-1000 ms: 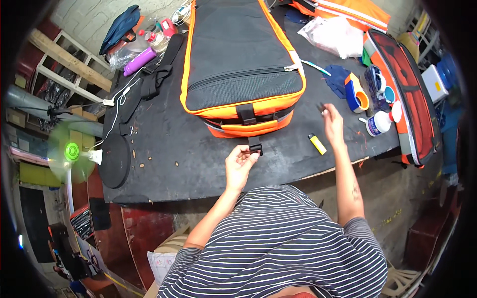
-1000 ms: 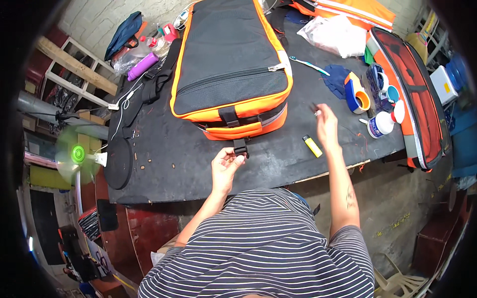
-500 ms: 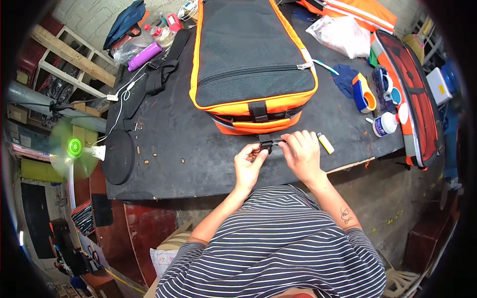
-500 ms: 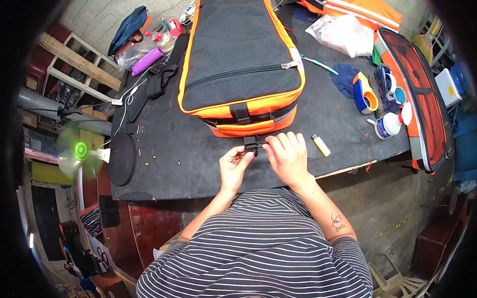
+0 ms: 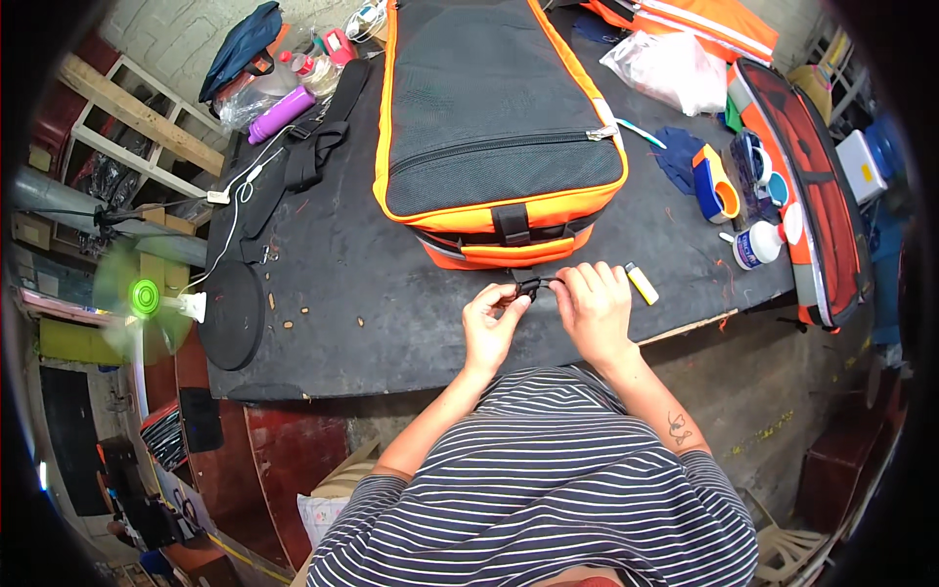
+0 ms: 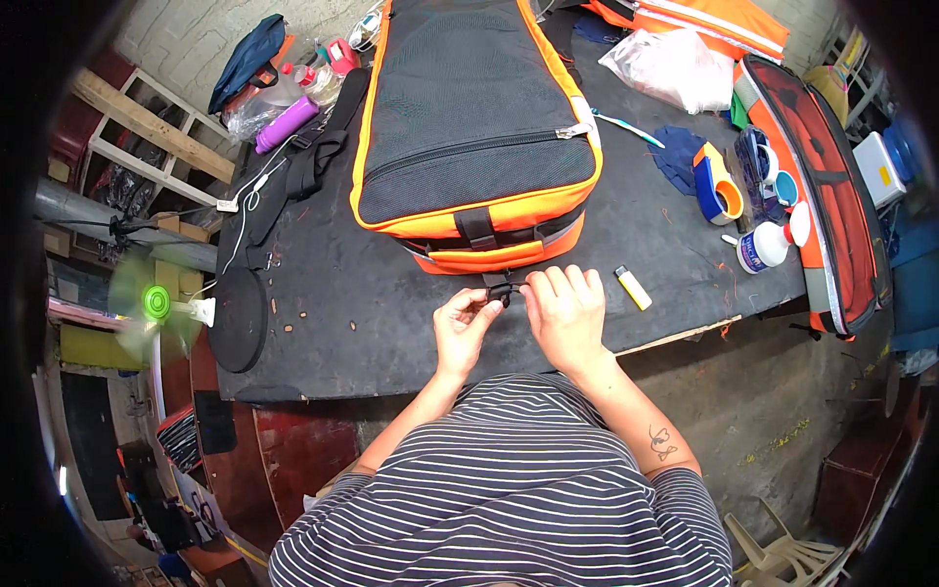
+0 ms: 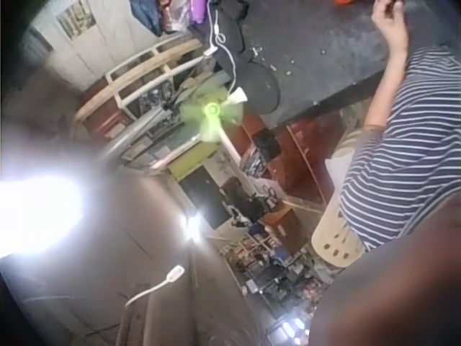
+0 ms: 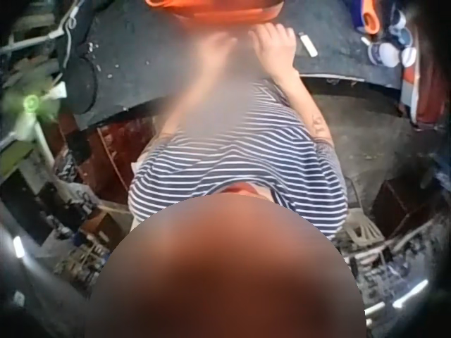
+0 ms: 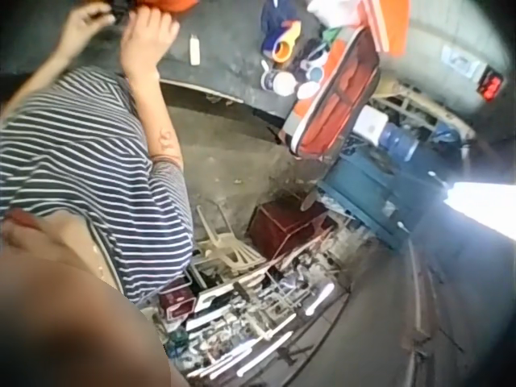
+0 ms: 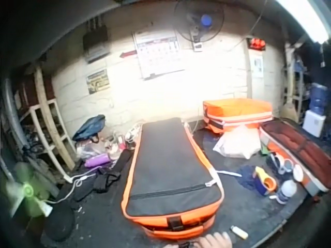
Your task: Inspecting, cleaning, and attaching straps to orange trauma bags.
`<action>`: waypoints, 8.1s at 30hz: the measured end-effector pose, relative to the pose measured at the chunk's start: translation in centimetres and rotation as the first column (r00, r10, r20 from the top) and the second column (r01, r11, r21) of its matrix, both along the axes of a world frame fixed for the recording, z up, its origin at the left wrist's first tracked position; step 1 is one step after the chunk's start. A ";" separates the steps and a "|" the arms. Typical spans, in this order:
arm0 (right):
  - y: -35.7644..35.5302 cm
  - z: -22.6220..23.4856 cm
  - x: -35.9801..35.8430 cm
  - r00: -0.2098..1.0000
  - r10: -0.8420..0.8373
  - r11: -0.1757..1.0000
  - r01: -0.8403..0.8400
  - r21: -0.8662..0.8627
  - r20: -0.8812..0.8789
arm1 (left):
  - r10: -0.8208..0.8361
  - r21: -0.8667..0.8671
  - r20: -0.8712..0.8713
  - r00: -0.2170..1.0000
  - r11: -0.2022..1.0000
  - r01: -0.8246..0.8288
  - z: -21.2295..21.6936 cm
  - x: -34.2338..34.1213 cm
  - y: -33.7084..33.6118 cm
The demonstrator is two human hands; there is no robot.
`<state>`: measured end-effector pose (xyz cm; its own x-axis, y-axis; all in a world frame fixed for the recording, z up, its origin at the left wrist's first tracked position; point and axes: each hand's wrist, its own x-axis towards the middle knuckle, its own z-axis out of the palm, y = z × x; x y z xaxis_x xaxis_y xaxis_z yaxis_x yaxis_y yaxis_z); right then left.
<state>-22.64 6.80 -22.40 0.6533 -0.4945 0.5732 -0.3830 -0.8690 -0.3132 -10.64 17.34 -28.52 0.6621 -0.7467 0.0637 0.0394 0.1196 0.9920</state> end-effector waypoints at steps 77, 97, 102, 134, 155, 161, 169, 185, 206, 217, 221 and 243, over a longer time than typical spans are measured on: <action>-4.3 -1.2 2.5 0.943 0.231 0.493 -0.324 0.807 0.238 | 0.121 0.053 -0.614 0.780 0.992 -0.113 -6.5 2.3 -4.2; -9.1 19.5 10.2 0.725 0.043 0.343 -0.657 0.671 0.688 | 0.531 -0.373 0.596 0.603 0.848 -0.377 -1.5 2.9 -11.0; -14.9 29.2 10.7 0.572 0.106 0.290 -0.800 0.525 0.814 | 0.503 -0.470 0.730 0.462 0.861 -0.195 9.3 6.6 -13.3; -21.3 27.2 8.9 0.452 0.201 0.105 -0.892 0.439 0.869 | 0.140 0.001 0.844 -0.519 0.965 0.263 24.0 11.7 -16.2; -10.2 5.3 8.7 0.536 -0.295 0.849 -0.233 0.474 0.791 | 0.149 0.490 0.548 -0.823 0.741 0.460 28.5 9.8 -22.2; -13.6 5.2 10.5 0.270 -0.328 0.859 -0.314 0.405 0.905 | 0.254 0.556 0.454 -0.854 0.668 0.494 28.8 8.8 -25.2; -15.0 0.6 9.0 0.116 -0.256 0.868 -0.410 0.281 0.960 | 0.048 0.580 0.642 -0.765 0.622 0.526 31.2 10.0 -28.9; -18.4 17.1 8.6 0.570 -0.075 0.783 -0.474 0.402 0.818 | 0.440 -0.443 0.896 0.053 0.891 0.097 22.4 7.0 -21.0; -17.3 26.7 7.2 0.742 0.332 0.321 -0.669 0.670 0.582 | 0.614 -0.659 0.700 0.365 0.752 -0.002 21.6 8.5 -19.6; -17.7 21.3 9.5 0.608 0.322 0.654 -0.697 0.294 0.726 | 0.519 -0.621 0.645 0.561 0.784 -0.013 22.1 8.5 -19.7; -18.8 21.0 9.9 0.556 0.403 0.691 -0.706 0.157 0.727 | 0.479 -0.585 0.655 0.585 0.811 -0.009 22.5 8.3 -19.6; -15.7 14.5 8.8 0.746 0.140 0.915 -0.348 0.202 0.651 | 0.340 -0.470 0.706 0.622 0.881 0.052 25.9 11.9 -20.4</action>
<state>-13.87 -8.90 -7.93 0.3342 -0.5778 0.7446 0.1948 -0.7306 -0.6544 1.30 -3.10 -2.59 0.3230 -0.4121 0.8520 -0.7443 0.4454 0.4976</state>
